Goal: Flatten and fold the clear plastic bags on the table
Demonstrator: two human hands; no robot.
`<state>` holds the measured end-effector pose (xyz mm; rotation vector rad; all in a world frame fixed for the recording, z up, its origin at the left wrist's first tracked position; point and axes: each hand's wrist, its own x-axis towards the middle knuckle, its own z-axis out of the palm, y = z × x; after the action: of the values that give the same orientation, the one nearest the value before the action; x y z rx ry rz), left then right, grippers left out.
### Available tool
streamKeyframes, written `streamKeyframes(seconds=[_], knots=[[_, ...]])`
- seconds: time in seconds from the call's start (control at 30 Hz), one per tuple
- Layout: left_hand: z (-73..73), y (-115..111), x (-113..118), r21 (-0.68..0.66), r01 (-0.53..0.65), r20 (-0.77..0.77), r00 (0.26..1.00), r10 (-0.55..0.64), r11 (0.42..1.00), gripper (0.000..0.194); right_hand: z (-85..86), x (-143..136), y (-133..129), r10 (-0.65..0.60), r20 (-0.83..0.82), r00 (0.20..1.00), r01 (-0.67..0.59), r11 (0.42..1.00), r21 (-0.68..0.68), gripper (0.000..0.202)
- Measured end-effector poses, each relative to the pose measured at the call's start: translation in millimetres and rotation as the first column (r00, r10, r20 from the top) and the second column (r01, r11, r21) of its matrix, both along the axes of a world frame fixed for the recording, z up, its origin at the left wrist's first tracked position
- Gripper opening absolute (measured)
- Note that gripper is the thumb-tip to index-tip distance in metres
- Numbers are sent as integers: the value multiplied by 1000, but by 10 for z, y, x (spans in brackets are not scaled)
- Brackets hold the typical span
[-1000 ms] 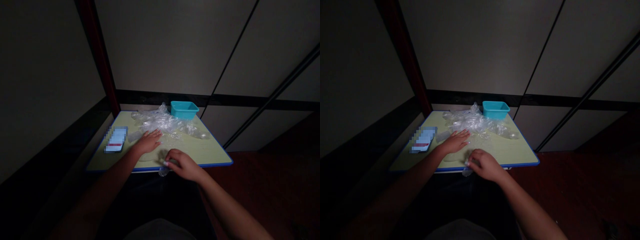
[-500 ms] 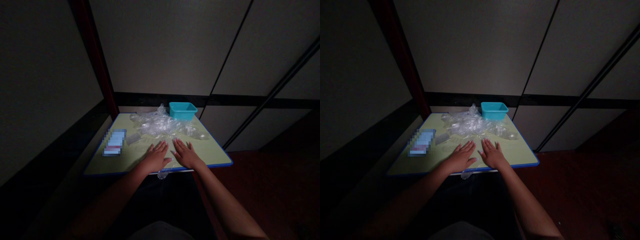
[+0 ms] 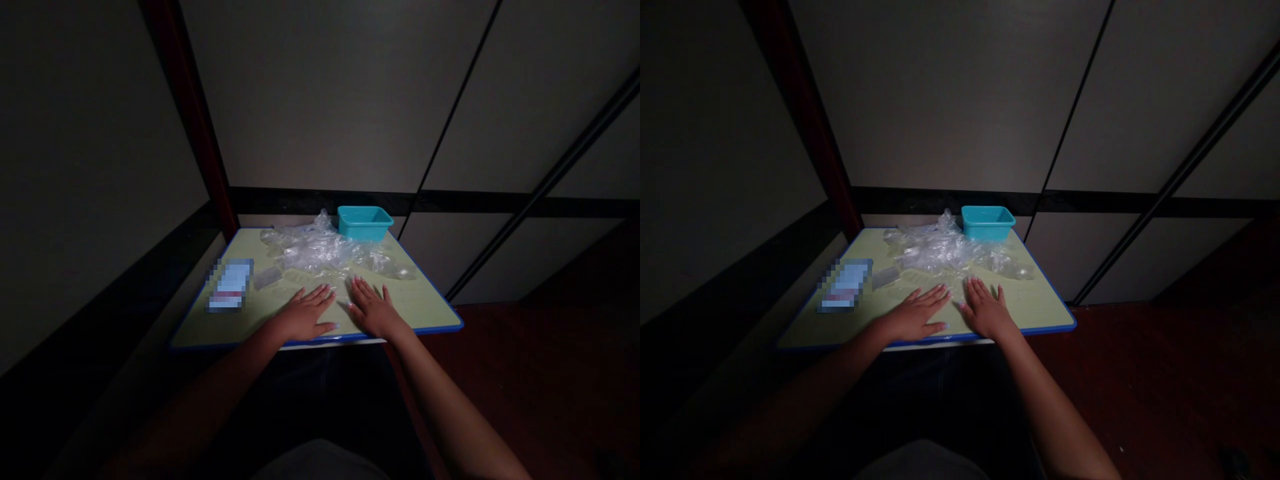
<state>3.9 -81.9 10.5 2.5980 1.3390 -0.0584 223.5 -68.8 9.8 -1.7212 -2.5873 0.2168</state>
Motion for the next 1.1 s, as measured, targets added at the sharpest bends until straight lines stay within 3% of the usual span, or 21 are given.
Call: streamKeyframes(seconds=[0.23,0.4,0.5,0.57,0.8,0.97,1.1], knots=[[-55,71,-292,9,-25,-3,1000,25,1000,83,-47,3,51,23,17,1000,-23,1000,2,67],[37,15,-438,25,-138,-44,989,139,990,82,-91,19,46,28,16,999,-29,999,14,75],[105,-40,-366,84,-203,-8,979,204,976,72,-105,10,50,5,14,1000,-5,1000,17,77],[123,-53,-267,85,-176,30,984,174,981,68,-104,-1,62,-22,19,1000,22,1000,8,76],[13,106,10,15,-108,41,993,108,994,75,-56,51,136,-32,51,998,33,999,-1,75],[-24,148,-46,9,-132,18,991,132,991,80,-38,121,129,-8,63,998,8,1000,9,75],[53,78,-100,-2,-253,-17,967,253,967,78,-75,135,127,-17,58,998,15,999,31,76]])
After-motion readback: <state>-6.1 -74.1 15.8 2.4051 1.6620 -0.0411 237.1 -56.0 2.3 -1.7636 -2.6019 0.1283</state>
